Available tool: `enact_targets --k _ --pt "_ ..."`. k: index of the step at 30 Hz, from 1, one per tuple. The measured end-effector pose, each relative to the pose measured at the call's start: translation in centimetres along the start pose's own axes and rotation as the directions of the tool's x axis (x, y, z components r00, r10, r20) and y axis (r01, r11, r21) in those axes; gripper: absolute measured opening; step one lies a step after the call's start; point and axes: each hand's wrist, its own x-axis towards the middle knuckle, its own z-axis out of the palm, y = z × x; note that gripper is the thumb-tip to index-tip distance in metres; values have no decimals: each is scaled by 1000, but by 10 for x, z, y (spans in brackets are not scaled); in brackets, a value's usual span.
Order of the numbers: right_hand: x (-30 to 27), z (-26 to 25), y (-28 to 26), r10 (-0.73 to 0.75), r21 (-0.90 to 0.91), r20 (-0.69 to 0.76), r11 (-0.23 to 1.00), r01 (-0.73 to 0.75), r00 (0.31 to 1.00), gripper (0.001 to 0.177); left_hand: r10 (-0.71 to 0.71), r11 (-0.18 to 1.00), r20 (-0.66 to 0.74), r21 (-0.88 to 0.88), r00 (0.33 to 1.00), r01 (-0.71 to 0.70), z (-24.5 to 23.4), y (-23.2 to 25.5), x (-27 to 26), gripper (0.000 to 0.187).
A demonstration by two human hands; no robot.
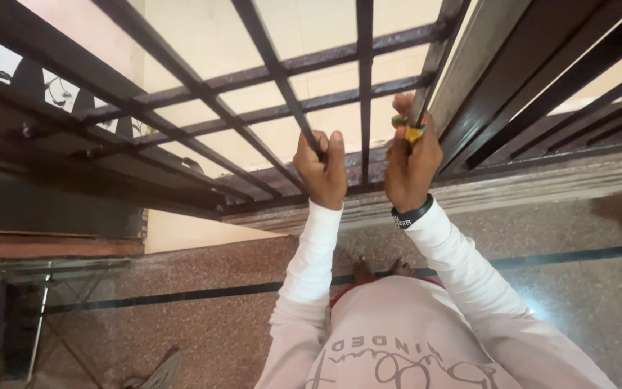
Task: The person wipes the horizontal and vertical bars of a metal gate with a colorful cloth, moving the cloth along the metal surfaces.
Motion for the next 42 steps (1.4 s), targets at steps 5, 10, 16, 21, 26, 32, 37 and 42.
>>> enact_targets --k 5,10,16,21,26,32,37,42 --pt "34 -10 -29 -180 96 17 979 178 984 34 26 999 -20 31 999 -25 2 -6 1 31" --pt "2 0 15 -82 196 57 978 69 995 25 45 996 -34 81 998 -42 -1 -17 -7 29" --pt "-63 9 72 6 49 101 999 -11 995 21 28 998 -12 63 1000 -27 -4 -13 0 28" --pt "-13 9 27 49 165 60 984 -58 997 33 24 1000 58 -4 998 -24 -10 -12 7 28" --pt "30 5 -34 -168 102 -12 980 169 986 33 12 1000 121 -24 993 -9 -18 -16 9 29" --pt "-17 24 27 32 171 -22 985 -28 999 14 3 998 170 -63 985 8 -24 -14 15 28" --pt "-71 37 72 221 13 -34 975 -221 975 12 16 996 196 -89 981 2 -29 -15 16 28" --pt "-15 31 21 56 103 -71 993 -49 996 12 45 995 213 -101 976 -24 -31 -14 18 27"
